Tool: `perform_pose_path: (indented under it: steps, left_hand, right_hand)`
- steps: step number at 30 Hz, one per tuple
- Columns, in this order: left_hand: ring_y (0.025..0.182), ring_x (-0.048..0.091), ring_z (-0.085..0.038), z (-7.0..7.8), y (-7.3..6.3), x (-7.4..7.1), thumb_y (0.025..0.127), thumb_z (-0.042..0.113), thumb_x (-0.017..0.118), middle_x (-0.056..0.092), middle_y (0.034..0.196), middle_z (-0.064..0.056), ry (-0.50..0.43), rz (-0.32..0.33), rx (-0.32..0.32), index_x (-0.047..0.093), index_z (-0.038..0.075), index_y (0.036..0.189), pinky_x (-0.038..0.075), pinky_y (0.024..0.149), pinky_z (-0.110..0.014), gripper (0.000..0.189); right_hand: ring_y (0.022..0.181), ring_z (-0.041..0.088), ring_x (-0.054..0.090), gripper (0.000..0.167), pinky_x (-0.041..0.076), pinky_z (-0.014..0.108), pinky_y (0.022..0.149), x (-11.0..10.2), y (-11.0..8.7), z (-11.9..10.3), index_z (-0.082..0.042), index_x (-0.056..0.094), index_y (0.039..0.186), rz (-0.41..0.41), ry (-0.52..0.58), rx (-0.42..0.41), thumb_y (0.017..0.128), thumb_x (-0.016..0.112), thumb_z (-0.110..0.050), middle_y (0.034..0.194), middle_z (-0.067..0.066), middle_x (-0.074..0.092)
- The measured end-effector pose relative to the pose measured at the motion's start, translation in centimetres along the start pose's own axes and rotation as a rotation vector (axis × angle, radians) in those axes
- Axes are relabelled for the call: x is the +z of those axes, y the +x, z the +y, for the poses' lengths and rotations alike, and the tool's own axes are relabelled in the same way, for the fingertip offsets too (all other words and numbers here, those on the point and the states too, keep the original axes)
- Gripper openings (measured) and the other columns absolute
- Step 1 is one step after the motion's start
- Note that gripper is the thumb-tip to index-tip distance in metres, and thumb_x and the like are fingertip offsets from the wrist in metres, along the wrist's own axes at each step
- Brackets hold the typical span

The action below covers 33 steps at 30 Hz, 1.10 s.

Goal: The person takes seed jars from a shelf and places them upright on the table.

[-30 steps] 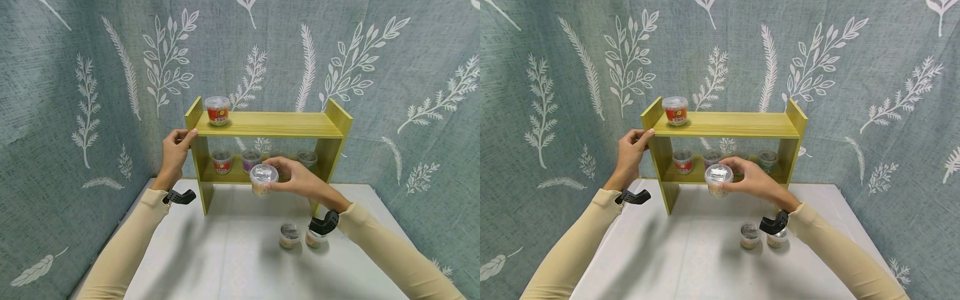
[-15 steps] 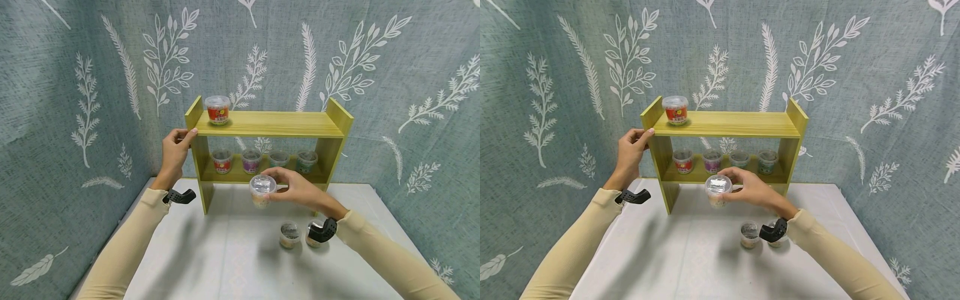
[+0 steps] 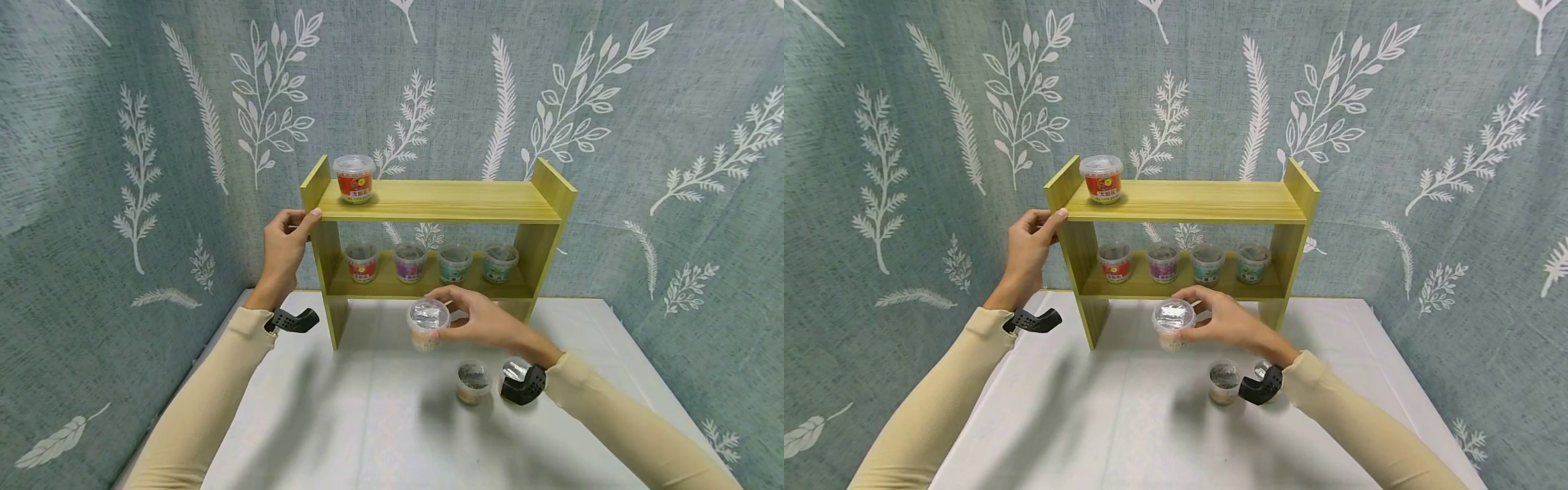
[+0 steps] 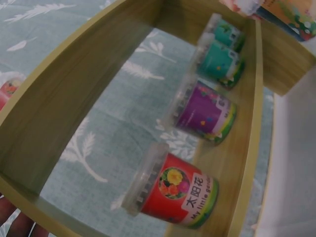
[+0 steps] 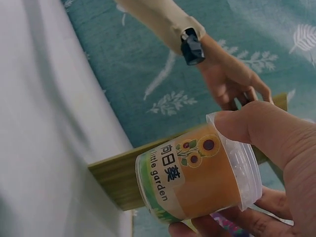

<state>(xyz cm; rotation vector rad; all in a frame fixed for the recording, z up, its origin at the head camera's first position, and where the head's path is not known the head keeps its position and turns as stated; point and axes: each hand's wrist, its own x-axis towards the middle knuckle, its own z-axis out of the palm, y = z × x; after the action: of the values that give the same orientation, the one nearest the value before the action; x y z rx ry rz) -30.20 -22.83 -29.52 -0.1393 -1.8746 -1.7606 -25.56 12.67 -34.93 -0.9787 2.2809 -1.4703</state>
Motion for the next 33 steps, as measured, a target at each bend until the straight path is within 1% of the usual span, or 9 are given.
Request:
perform_pose_path:
  steps: [6,8,11,16,19,22,26,31,33]
  left_hand:
    - [0.089,0.055,-0.013,0.0,0.0,0.0,0.096,0.037,0.074,0.060,0.097,0.002,-0.004,0.001,-0.005,0.066,0.012,0.107,0.049,0.084,-0.031,0.028]
    - [0.090,0.055,-0.013,0.0,0.0,0.0,0.096,0.036,0.074,0.060,0.098,0.002,-0.005,0.001,-0.007,0.066,0.012,0.107,0.049,0.085,-0.032,0.028]
    - [0.090,0.055,-0.013,0.0,0.0,0.0,0.096,0.037,0.074,0.060,0.098,0.002,0.000,0.001,-0.006,0.066,0.012,0.107,0.049,0.085,-0.032,0.029]
    - [0.089,0.055,-0.012,0.1,0.0,0.1,0.096,0.036,0.074,0.060,0.097,0.002,-0.003,0.005,-0.007,0.066,0.012,0.106,0.049,0.083,-0.030,0.027]
    - [0.088,0.055,-0.012,0.1,0.0,0.1,0.096,0.035,0.075,0.060,0.096,0.002,-0.008,0.009,-0.009,0.066,0.013,0.105,0.049,0.084,-0.032,0.026]
    - [0.088,0.055,-0.012,0.2,-0.1,0.1,0.096,0.035,0.075,0.060,0.096,0.003,-0.010,0.014,-0.011,0.066,0.013,0.105,0.049,0.085,-0.034,0.025]
    - [0.087,0.055,-0.012,0.2,-0.2,0.1,0.096,0.035,0.075,0.060,0.095,0.003,-0.009,0.017,-0.009,0.066,0.013,0.105,0.049,0.084,-0.033,0.025]
    - [0.087,0.055,-0.012,0.2,-0.1,0.1,0.096,0.035,0.075,0.060,0.095,0.002,-0.008,0.016,-0.007,0.066,0.013,0.105,0.050,0.086,-0.036,0.026]
    - [0.087,0.055,-0.012,0.1,-0.1,0.1,0.096,0.035,0.075,0.060,0.094,0.002,-0.009,0.015,-0.006,0.067,0.013,0.105,0.050,0.086,-0.035,0.026]
  right_hand:
    - [0.117,0.026,0.060,0.065,0.055,0.042,0.096,0.5,-0.1,0.9,-0.010,0.053,0.145,-0.009,0.004,0.035,0.090,0.083,-0.023,0.126,0.008,0.063]
    - [0.117,0.027,0.059,0.066,0.054,0.045,0.097,0.7,-0.2,1.1,-0.009,0.052,0.146,-0.011,0.008,0.041,0.089,0.083,-0.023,0.126,0.008,0.062]
    - [0.116,0.027,0.060,0.065,0.054,0.045,0.096,0.9,-0.3,1.6,-0.010,0.053,0.145,-0.018,0.021,0.040,0.089,0.084,-0.020,0.125,0.009,0.062]
    - [0.115,0.028,0.061,0.063,0.056,0.040,0.094,1.3,-0.4,2.3,-0.011,0.055,0.143,-0.030,0.042,0.030,0.088,0.085,-0.017,0.125,0.011,0.063]
    - [0.115,0.028,0.061,0.063,0.057,0.038,0.093,1.5,-0.4,2.7,-0.009,0.055,0.143,-0.037,0.059,0.035,0.088,0.085,-0.016,0.126,0.011,0.063]
    - [0.115,0.028,0.060,0.064,0.056,0.040,0.093,1.6,-0.4,3.2,-0.008,0.054,0.144,-0.043,0.066,0.048,0.088,0.084,-0.015,0.127,0.011,0.062]
    - [0.115,0.027,0.060,0.062,0.056,0.040,0.094,1.8,-0.3,4.1,-0.009,0.054,0.143,-0.049,0.044,0.061,0.089,0.083,-0.017,0.126,0.010,0.063]
    - [0.114,0.026,0.061,0.063,0.056,0.038,0.093,2.1,-0.3,4.9,-0.008,0.054,0.142,-0.052,0.014,0.064,0.088,0.084,-0.017,0.124,0.008,0.063]
    - [0.113,0.025,0.061,0.063,0.056,0.037,0.092,2.2,-0.3,5.1,-0.007,0.054,0.142,-0.051,0.005,0.064,0.088,0.084,-0.017,0.124,0.008,0.063]
